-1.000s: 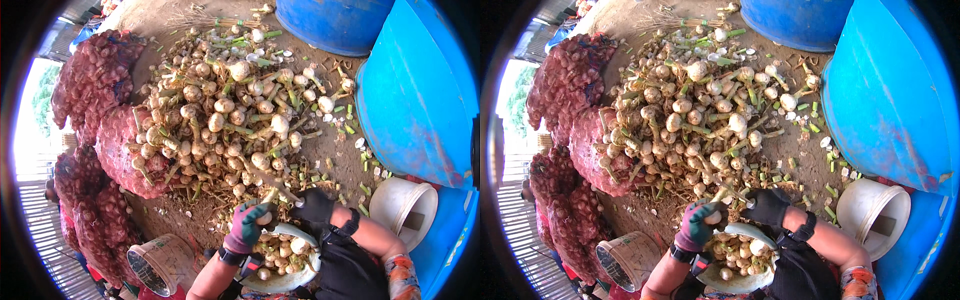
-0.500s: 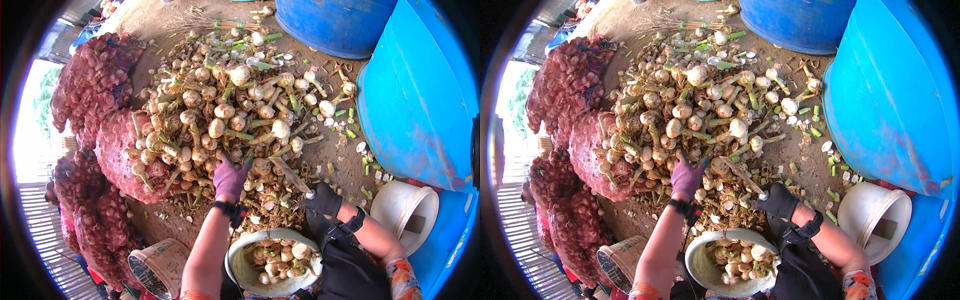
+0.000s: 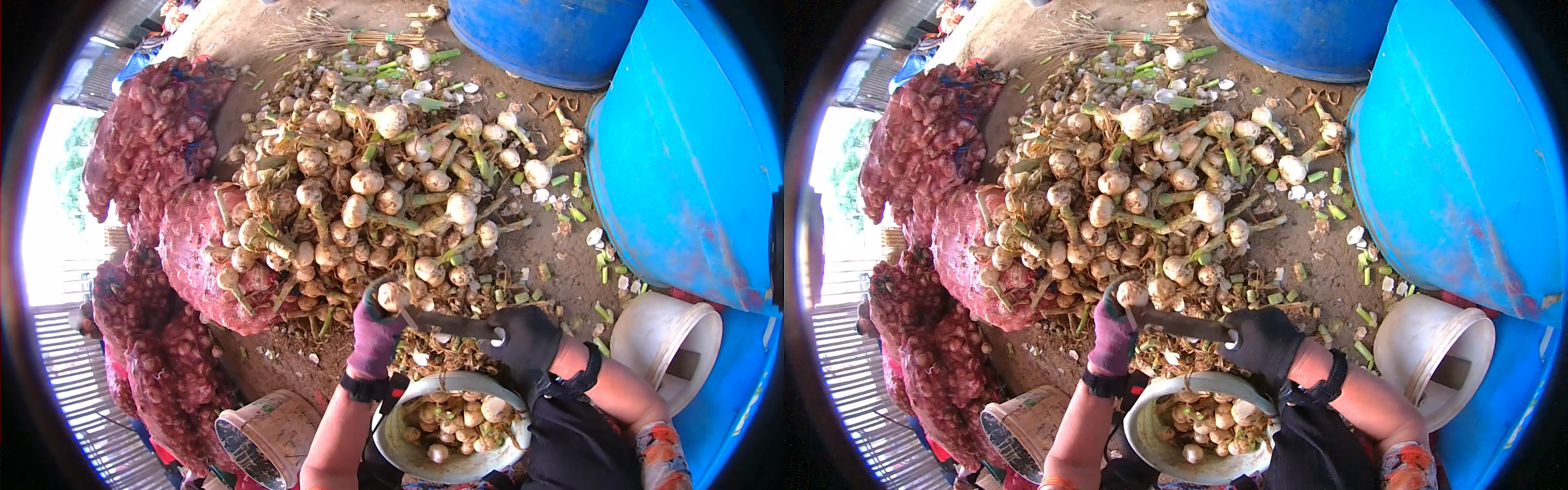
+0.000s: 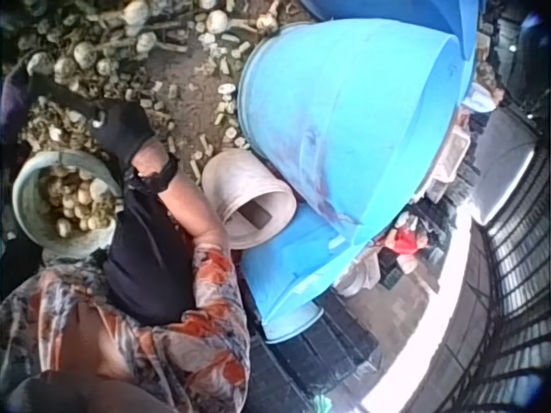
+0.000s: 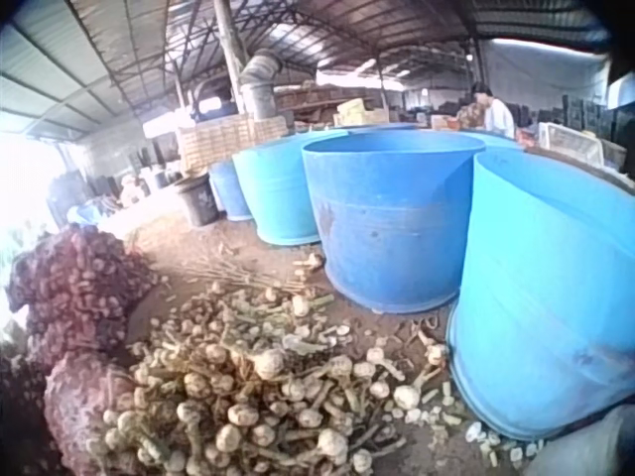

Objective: The person sits on the ground and uses a knife to trim the roots and stems off individual garlic bulbs. They pick up garlic from a large pile, cut the unwanted parts, and place the trimmed bulbs into a white bucket. The process is repetitive, with the person handling the garlic one at a time.

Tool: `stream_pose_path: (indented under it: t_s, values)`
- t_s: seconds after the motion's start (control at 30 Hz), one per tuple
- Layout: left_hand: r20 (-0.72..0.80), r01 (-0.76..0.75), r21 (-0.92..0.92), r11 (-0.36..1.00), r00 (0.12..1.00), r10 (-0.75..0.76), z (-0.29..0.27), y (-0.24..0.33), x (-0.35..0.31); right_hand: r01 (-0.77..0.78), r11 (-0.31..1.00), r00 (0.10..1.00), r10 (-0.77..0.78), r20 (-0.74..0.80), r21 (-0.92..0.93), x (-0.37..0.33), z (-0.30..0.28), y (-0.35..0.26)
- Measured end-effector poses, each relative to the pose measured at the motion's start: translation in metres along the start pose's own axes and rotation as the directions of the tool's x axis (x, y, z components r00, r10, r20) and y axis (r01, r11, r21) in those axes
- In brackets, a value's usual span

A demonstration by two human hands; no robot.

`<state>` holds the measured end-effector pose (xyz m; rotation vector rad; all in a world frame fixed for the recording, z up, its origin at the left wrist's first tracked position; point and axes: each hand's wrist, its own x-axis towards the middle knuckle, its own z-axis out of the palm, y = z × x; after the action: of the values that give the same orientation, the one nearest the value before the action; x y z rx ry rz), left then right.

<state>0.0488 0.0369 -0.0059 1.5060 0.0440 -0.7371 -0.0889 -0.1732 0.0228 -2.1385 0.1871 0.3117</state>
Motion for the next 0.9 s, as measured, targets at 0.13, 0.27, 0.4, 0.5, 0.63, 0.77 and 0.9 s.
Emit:
stream_pose_path:
  t_s: [0.13,0.27,0.4,0.5,0.63,0.77,0.9]
  values:
    - [0.139,-0.062,-0.158,0.986,0.987,0.085,0.012,0.013,-0.033,0.227,0.972,0.973,-0.229,-0.025,-0.056,0.002,0.002,-0.020]
    - [0.187,0.010,-0.084,0.996,0.982,0.006,0.024,0.026,-0.063,0.300,0.950,0.954,-0.301,0.007,-0.083,0.002,-0.007,-0.041]
    - [0.172,-0.057,0.157,0.986,0.985,0.029,0.019,0.015,-0.076,0.303,0.948,0.952,-0.298,0.068,-0.092,0.002,-0.007,-0.046]
    - [0.206,0.061,-0.015,0.998,0.977,-0.057,0.023,0.021,-0.080,0.295,0.953,0.952,-0.286,0.111,-0.074,0.002,-0.003,-0.043]
    - [0.428,0.223,0.105,0.969,0.870,-0.247,0.003,0.011,-0.073,0.330,0.942,0.942,-0.324,0.082,-0.065,0.002,0.008,-0.024]
    - [0.455,0.123,0.169,0.978,0.871,-0.188,0.018,0.025,-0.082,0.091,0.982,0.980,-0.058,0.192,-0.167,0.007,0.019,0.006]
    - [0.536,0.060,0.243,0.968,0.824,-0.186,0.022,0.047,-0.082,-0.135,0.908,0.971,0.200,0.128,-0.396,0.000,0.013,0.044]
